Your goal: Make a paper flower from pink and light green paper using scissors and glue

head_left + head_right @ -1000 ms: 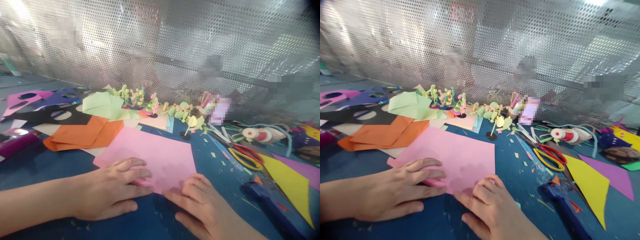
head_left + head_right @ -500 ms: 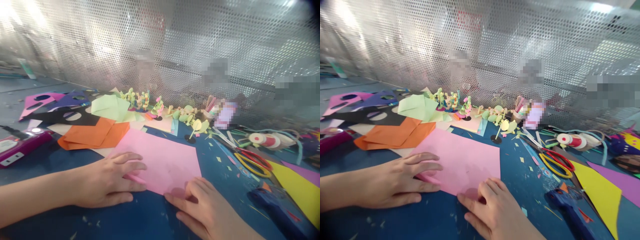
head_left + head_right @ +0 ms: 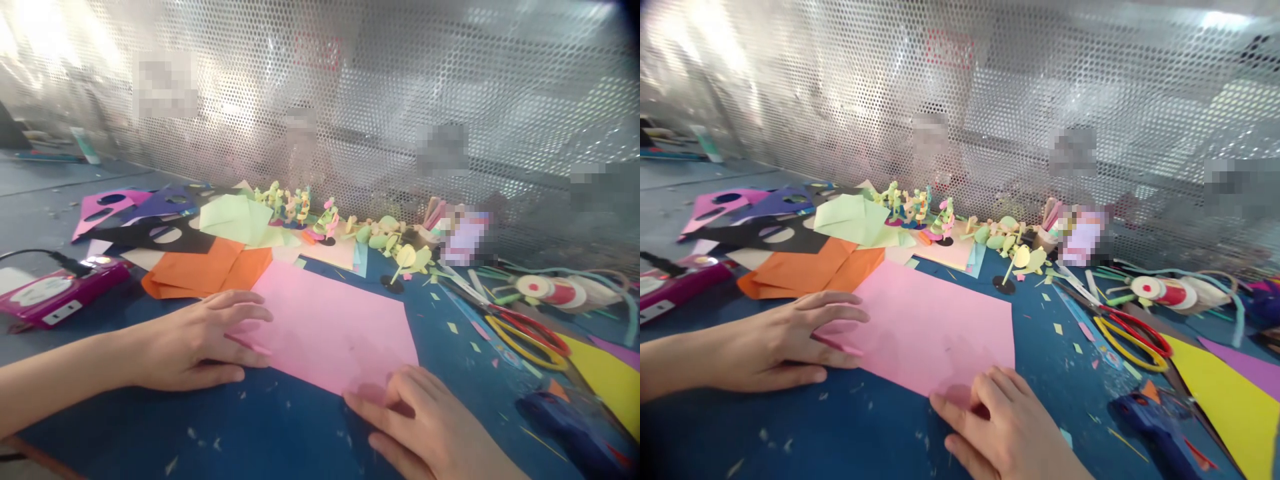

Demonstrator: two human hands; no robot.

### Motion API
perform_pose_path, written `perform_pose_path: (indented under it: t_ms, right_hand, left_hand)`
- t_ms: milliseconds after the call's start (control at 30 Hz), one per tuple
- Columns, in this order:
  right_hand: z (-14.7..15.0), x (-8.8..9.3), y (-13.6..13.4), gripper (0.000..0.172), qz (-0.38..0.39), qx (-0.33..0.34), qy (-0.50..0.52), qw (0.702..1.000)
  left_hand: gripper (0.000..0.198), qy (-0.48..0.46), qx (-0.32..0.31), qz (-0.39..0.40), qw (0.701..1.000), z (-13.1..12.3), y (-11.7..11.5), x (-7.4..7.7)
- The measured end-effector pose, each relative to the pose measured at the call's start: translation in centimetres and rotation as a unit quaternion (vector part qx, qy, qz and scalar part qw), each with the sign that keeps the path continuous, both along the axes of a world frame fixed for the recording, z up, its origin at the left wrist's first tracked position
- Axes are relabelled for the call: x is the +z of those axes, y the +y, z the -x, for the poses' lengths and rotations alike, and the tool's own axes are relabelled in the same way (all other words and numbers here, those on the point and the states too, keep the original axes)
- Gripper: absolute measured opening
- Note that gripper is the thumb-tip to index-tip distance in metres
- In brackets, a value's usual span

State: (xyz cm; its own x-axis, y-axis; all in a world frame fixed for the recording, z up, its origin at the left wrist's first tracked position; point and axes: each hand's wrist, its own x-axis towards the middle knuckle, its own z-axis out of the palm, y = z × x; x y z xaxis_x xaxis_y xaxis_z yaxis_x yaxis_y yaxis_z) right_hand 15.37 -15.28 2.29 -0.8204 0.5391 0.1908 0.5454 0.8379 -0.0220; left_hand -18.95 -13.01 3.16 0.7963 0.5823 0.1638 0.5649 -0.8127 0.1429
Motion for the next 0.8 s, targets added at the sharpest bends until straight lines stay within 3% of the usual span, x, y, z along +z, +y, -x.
perform_pose_path:
  t_ms: [367, 567, 800]
  right_hand:
    - [0.4, 0.2, 0.0, 0.034, -0.002, 0.001, -0.032, 0.999]
    - [0.3, 0.2, 0.0, 0.033, -0.013, 0.008, -0.021, 1.000]
    - [0.2, -0.1, 0.1, 0.033, -0.018, 0.003, 0.017, 1.000]
  left_hand:
    - [0.032, 0.002, 0.033, 0.002, 0.999, 2.1, 0.2, 0.3]
    - [0.029, -0.052, 0.076, 0.043, 0.995, 1.2, -0.6, 0.4]
    - [0.025, -0.119, 0.174, 0.202, 0.956, -1.6, -0.3, 1.3]
